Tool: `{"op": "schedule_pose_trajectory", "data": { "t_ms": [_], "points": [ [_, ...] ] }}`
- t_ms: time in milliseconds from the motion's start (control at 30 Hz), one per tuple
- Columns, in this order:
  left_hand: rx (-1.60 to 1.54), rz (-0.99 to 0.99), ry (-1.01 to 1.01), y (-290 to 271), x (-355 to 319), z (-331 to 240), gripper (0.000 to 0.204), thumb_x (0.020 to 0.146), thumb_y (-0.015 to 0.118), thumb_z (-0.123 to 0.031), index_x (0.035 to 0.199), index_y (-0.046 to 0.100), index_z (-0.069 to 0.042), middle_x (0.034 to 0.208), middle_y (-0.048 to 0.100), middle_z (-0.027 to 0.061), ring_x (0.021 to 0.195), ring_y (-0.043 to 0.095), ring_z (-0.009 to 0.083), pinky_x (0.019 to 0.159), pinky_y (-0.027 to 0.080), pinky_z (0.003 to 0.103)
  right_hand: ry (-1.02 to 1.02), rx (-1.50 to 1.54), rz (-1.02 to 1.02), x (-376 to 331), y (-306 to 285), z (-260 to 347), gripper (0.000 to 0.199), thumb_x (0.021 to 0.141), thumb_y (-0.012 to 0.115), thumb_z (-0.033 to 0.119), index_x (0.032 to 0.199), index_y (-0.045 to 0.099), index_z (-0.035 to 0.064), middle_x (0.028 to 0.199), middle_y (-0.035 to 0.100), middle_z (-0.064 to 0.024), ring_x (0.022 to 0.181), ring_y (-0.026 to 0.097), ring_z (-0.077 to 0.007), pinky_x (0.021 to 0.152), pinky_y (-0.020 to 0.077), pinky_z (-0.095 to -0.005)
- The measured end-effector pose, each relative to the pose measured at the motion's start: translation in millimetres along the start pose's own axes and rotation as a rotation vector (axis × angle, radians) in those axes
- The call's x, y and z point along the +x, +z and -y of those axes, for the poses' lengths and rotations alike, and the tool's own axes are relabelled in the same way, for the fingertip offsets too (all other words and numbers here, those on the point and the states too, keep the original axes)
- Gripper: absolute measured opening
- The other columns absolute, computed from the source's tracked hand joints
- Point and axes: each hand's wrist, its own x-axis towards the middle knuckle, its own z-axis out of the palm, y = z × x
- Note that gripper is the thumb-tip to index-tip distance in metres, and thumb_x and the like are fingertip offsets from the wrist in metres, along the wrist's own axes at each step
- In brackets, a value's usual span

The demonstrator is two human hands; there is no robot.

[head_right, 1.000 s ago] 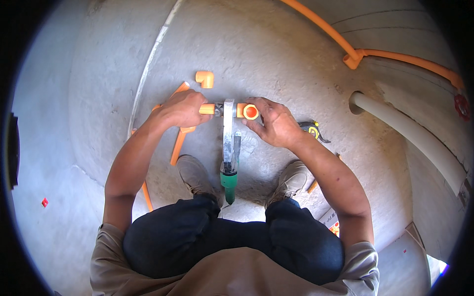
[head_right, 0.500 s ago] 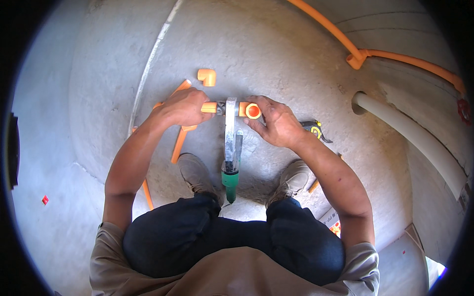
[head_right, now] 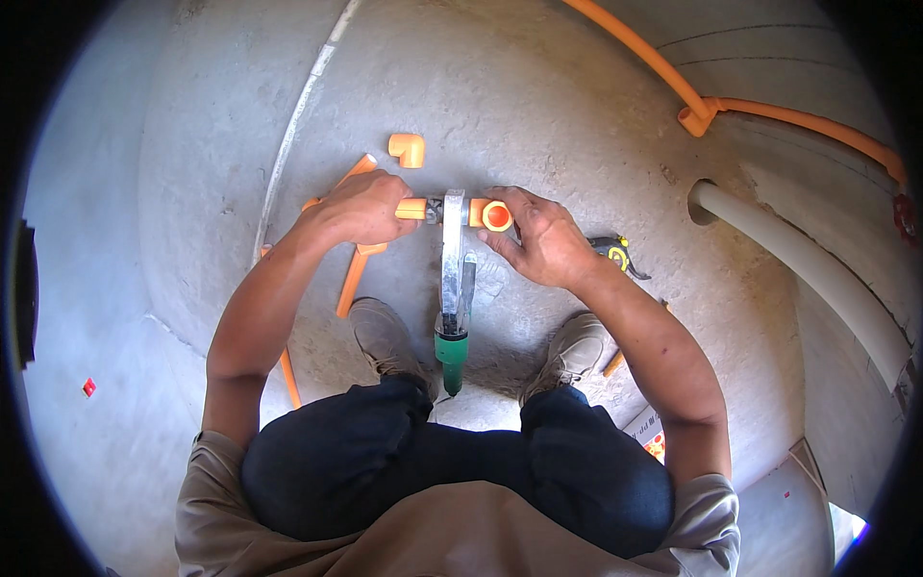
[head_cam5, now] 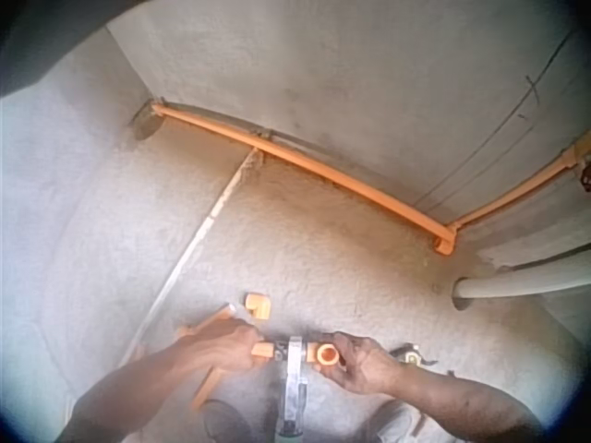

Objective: The person uses a fusion welding tool to heat the ends of orange plastic pipes and fittings, then presses them together to create fused joints.

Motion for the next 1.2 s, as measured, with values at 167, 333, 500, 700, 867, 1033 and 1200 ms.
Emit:
{"op": "schedule_pose_trajectory", "data": {
  "t_ms": [167, 333, 500, 700, 867, 1033, 1200],
  "points": [
    [-0.009, 0.007, -0.010, -1.8, -0.5, -1.1, 0.031, 0.090, 0.072, -0.030, 0.100, 0.074, -0.001, 0.097, 0.074, 0.0215, 0.095, 0.072, 0.0363, 0.086, 0.055, 0.047, 0.009, -0.002, 0.008, 0.1, -0.3, -1.2, 0.049, 0.095, 0.075, 0.025, 0.131, 0.056, -0.0011, 0.102, 0.070, -0.0225, 0.080, 0.073, -0.0328, 0.071, 0.0606, -0.0399],
    [0.005, 0.003, 0.003, -0.1, 1.2, 2.3, 0.030, 0.090, 0.072, -0.029, 0.100, 0.074, -0.002, 0.098, 0.075, 0.0211, 0.094, 0.072, 0.0368, 0.085, 0.055, 0.048, 0.035, 0.013, 0.003, 1.5, -0.2, 1.9, 0.048, 0.094, 0.076, 0.026, 0.130, 0.057, -0.0003, 0.105, 0.071, -0.0229, 0.089, 0.073, -0.0368, 0.079, 0.0601, -0.0433],
    [-0.006, 0.038, 0.022, -1.7, 4.2, 3.6, 0.030, 0.089, 0.072, -0.029, 0.100, 0.074, -0.001, 0.099, 0.075, 0.0213, 0.094, 0.072, 0.0375, 0.085, 0.055, 0.048, 0.103, 0.114, 0.020, 0.6, 2.2, 0.6, 0.047, 0.093, 0.078, 0.026, 0.129, 0.059, 0.0011, 0.105, 0.071, -0.0227, 0.090, 0.073, -0.0384, 0.083, 0.0596, -0.0446],
    [-0.039, 0.120, 0.062, 2.6, 19.3, 14.9, 0.035, 0.088, 0.073, -0.030, 0.105, 0.073, 0.001, 0.106, 0.074, 0.0233, 0.098, 0.072, 0.0370, 0.086, 0.055, 0.047, 0.077, 0.130, 0.005, -0.5, 4.4, -2.3, 0.047, 0.093, 0.077, 0.024, 0.131, 0.058, 0.0018, 0.108, 0.071, -0.0218, 0.090, 0.073, -0.0359, 0.080, 0.0592, -0.0434],
    [-0.058, 0.081, 0.044, 5.9, 22.5, 16.0, 0.043, 0.088, 0.076, -0.034, 0.099, 0.070, 0.007, 0.095, 0.072, 0.0234, 0.093, 0.071, 0.0352, 0.081, 0.054, 0.046, 0.069, 0.141, -0.020, 0.5, 4.3, 0.9, 0.046, 0.093, 0.077, 0.023, 0.130, 0.059, 0.0021, 0.110, 0.071, -0.0217, 0.094, 0.073, -0.0376, 0.082, 0.0596, -0.0430],
    [-0.052, 0.077, 0.064, 2.1, 16.6, 10.3, 0.045, 0.088, 0.076, -0.035, 0.099, 0.070, 0.008, 0.096, 0.072, 0.0243, 0.091, 0.072, 0.0359, 0.081, 0.055, 0.046, 0.026, 0.152, -0.032, -0.7, 6.5, -2.5, 0.045, 0.095, 0.076, 0.018, 0.132, 0.056, 0.0000, 0.106, 0.070, -0.0203, 0.088, 0.071, -0.0309, 0.076, 0.0591, -0.0392],
    [-0.030, 0.032, 0.047, 8.2, 15.6, 12.3, 0.039, 0.088, 0.075, -0.034, 0.097, 0.072, 0.004, 0.095, 0.073, 0.0232, 0.090, 0.072, 0.0366, 0.081, 0.055, 0.047, 0.056, 0.173, -0.003, 1.8, 4.8, 0.4, 0.040, 0.095, 0.075, 0.021, 0.126, 0.060, 0.0010, 0.108, 0.071, -0.0231, 0.096, 0.071, -0.0410, 0.084, 0.0586, -0.0455]
  ]
}}
